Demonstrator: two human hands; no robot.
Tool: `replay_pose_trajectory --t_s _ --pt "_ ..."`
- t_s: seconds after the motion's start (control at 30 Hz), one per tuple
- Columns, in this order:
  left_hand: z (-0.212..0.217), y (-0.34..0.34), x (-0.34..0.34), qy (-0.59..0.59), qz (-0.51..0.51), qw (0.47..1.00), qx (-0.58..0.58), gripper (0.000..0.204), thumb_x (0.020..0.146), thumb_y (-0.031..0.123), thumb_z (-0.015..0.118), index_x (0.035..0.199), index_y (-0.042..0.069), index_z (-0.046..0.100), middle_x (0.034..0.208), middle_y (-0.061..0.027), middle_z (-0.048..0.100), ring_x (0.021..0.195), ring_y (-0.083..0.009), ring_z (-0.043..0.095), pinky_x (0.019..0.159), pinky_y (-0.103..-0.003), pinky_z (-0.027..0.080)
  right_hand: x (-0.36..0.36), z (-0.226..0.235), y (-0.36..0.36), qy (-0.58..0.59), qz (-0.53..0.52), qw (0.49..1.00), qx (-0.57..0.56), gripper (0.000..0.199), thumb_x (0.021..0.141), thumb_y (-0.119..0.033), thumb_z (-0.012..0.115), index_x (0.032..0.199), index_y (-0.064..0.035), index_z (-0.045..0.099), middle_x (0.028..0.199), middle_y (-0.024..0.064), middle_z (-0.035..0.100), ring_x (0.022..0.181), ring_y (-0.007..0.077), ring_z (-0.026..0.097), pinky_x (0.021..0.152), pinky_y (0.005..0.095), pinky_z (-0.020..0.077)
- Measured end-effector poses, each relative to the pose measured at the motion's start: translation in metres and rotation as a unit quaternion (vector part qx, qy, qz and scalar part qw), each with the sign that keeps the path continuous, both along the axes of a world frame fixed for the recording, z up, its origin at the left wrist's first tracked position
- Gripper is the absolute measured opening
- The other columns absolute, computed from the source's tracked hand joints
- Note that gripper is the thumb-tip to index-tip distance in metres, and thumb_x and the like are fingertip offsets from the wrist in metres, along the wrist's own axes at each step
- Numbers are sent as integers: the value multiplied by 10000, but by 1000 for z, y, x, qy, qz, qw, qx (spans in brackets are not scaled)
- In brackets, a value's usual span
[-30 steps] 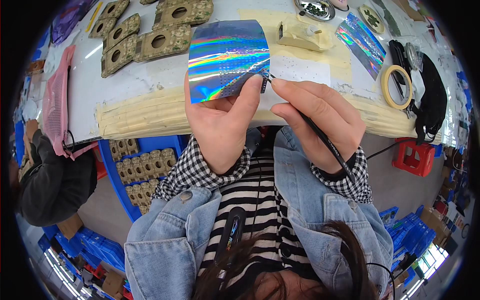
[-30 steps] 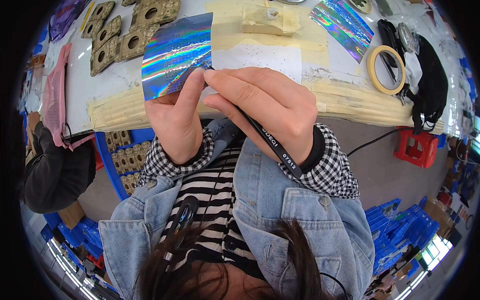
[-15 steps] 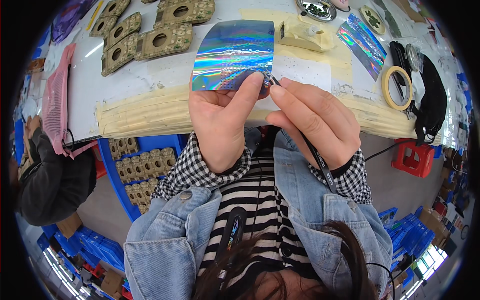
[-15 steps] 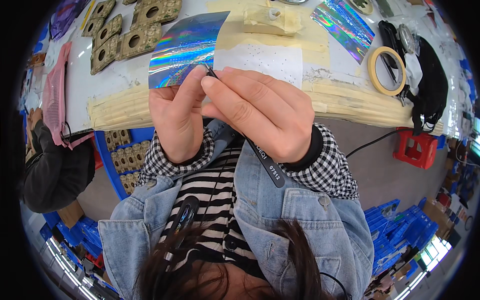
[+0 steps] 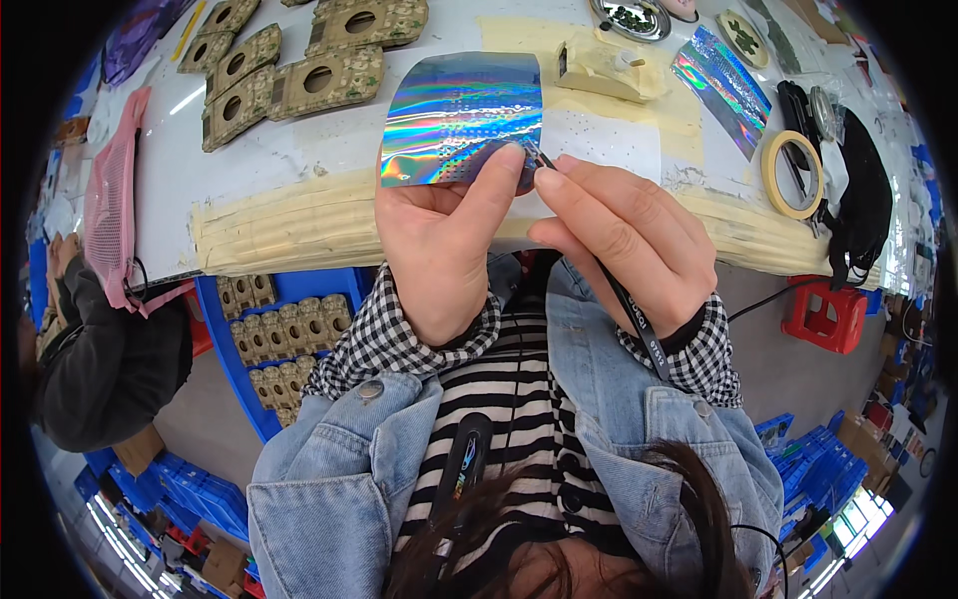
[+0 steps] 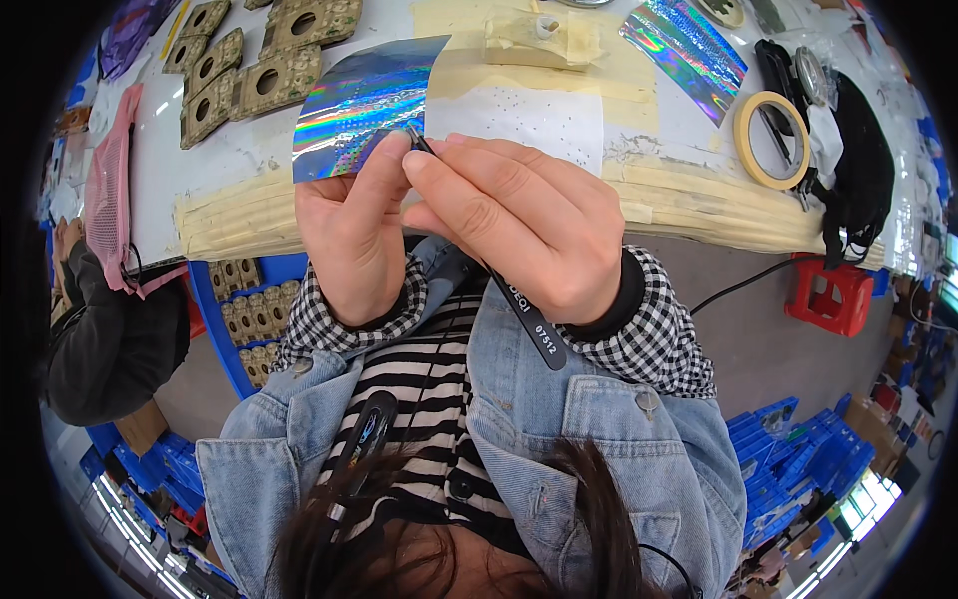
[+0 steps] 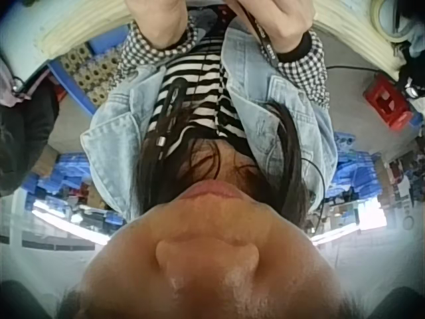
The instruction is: The recorder is using a pen and tweezers to detail toy tank parts and work with holographic stickers.
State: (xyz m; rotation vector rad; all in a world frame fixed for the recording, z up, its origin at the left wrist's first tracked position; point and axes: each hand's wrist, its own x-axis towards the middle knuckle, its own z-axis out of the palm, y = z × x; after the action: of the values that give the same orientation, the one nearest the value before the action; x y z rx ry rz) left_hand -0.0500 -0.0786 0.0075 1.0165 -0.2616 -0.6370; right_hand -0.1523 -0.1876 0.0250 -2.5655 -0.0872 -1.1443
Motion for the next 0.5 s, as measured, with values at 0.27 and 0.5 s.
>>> replay_pose_trajectory --t_s 0.27,0.5 --pt "-1 -1 -1 -8 8 1000 -9 156 829 -6 650 982 -24 623 880 -83 672 767 -131 646 697 -252 536 1 1 0 0 -3 1000 0 386 637 -120 783 983 7 670 877 139 659 762 263 673 632 327 573" --pt "-1 0 1 -2 -8 1000 -12 158 837 -11 637 993 -22 616 891 -80 670 775 -131 648 699 -249 537 -1 1 1 9 -3 1000 -3 373 651 -123 778 987 -2 673 887 137 659 786 264 673 643 330 571"
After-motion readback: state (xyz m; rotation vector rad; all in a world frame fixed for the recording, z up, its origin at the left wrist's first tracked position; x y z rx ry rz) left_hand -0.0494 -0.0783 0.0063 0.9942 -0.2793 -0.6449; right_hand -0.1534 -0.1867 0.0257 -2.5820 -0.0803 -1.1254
